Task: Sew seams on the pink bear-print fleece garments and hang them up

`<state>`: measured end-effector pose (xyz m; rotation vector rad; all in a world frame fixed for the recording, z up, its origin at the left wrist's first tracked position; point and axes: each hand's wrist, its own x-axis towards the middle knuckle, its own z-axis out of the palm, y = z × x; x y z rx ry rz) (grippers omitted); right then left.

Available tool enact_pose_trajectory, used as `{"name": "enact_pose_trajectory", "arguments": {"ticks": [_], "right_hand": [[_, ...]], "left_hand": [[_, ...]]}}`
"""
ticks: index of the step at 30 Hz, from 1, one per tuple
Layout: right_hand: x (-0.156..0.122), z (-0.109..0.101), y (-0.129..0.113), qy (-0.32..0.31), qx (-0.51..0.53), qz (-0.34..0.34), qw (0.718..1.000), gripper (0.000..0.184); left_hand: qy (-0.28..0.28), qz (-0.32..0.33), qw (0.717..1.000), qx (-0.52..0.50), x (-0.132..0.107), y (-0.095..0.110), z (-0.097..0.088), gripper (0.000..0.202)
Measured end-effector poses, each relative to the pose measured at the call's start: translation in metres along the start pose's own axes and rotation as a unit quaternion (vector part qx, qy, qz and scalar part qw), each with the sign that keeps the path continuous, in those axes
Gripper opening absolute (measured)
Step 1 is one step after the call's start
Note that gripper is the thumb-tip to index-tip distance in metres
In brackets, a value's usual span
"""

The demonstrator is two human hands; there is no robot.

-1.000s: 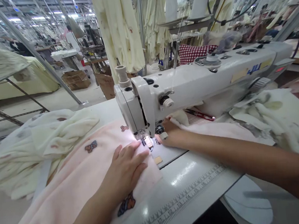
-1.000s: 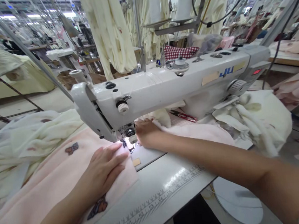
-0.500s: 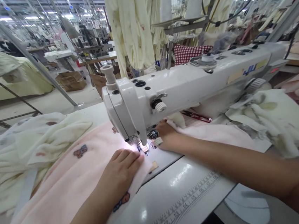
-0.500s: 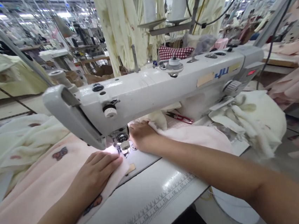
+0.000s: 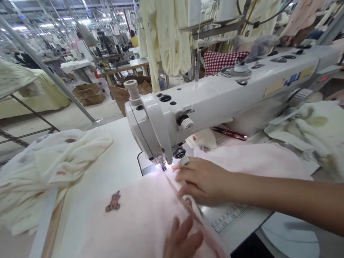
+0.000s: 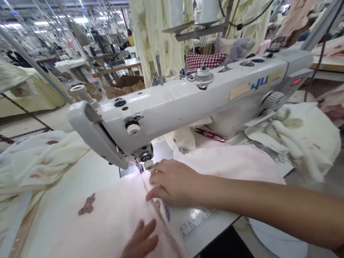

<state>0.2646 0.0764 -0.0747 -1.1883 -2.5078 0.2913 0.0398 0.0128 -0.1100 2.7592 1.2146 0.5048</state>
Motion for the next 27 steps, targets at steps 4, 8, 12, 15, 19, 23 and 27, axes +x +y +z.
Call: {"name": "enact_pose_trajectory", "arguments": {"ticks": [4,8,12,15,19,23,27], "right_hand": [[0.011,0.004,-0.001,-0.006,-0.019,0.051,0.998,0.012],[0.01,0.004,0.011,0.029,-0.017,0.047,0.998,0.007],[-0.004,0.002,0.006,0.084,-0.007,-0.026,0.996,0.019],[-0.014,0.005,-0.007,0.07,0.053,-0.134,0.987,0.032],[-0.021,0.01,-0.005,-0.082,0.022,-0.038,0.996,0.062],[-0.023,0.007,0.007,-0.133,0.0,-0.014,0.991,0.064],[-0.024,0.006,0.01,-0.133,-0.008,-0.013,0.991,0.066]], "left_hand": [[0.017,0.006,1.0,-0.005,0.049,-0.013,-0.013,0.023],[0.028,0.021,0.999,-0.001,0.066,-0.029,-0.006,0.016],[0.048,0.018,0.999,-0.008,0.059,-0.031,0.005,0.018],[0.056,0.032,0.998,-0.012,0.057,-0.031,0.005,0.025],[0.021,0.029,0.999,-0.004,0.06,-0.033,0.002,0.022],[0.011,0.035,0.999,0.003,0.062,-0.033,0.002,0.02],[0.01,0.026,1.0,0.01,0.062,-0.032,0.004,0.02]]}}
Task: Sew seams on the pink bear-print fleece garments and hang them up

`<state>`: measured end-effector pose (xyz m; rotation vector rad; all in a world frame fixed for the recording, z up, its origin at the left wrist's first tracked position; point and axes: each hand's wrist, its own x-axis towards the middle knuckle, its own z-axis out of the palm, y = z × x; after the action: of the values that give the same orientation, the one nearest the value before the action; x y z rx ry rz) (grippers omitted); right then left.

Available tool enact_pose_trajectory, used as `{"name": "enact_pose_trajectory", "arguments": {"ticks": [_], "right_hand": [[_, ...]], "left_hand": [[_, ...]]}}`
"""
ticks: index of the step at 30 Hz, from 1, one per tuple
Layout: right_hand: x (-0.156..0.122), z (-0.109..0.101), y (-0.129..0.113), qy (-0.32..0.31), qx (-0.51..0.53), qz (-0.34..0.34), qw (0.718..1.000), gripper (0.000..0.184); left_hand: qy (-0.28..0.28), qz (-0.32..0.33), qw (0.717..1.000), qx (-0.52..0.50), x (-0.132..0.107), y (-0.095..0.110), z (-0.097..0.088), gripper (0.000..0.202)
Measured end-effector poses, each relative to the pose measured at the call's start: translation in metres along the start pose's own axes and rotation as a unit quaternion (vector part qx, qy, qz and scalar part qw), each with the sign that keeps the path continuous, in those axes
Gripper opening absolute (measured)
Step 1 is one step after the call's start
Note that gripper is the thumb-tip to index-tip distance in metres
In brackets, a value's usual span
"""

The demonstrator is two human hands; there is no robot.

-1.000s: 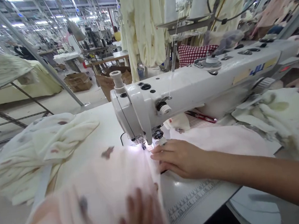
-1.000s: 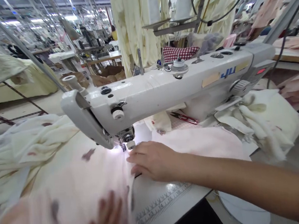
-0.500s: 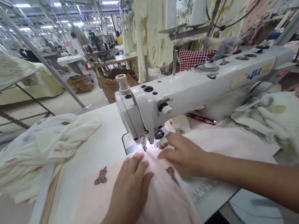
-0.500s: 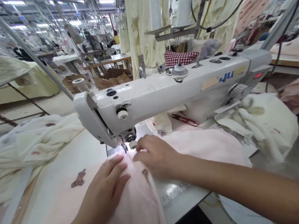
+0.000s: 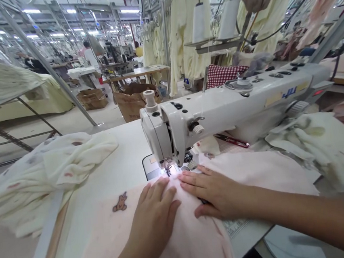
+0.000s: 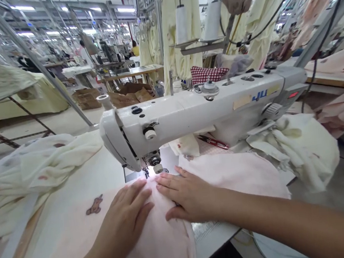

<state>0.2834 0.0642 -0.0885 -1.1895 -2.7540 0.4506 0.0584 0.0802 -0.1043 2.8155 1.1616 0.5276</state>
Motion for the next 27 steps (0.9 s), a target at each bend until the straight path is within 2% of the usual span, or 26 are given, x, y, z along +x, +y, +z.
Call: {"name": "enact_pose_trajectory", "arguments": {"ticks": [7,14,21,27], "right_hand": [[0.005,0.004,0.009,-0.001,-0.005,-0.004,1.0,0.065],[0.019,-0.009,0.017,0.009,-0.028,0.007,1.0,0.061],[0.031,-0.009,0.025,0.023,-0.073,0.028,0.997,0.05],[0.032,-0.014,0.022,0.008,-0.081,0.037,0.996,0.048]], "left_hand": [[-0.002,-0.003,1.0,0.023,0.002,-0.003,0.0,0.02],[0.013,-0.003,0.998,0.059,0.013,-0.014,0.002,0.02],[0.06,-0.023,0.995,0.082,0.021,-0.024,0.01,0.022],[0.031,-0.057,0.995,0.071,0.023,-0.03,0.014,0.035]]}}
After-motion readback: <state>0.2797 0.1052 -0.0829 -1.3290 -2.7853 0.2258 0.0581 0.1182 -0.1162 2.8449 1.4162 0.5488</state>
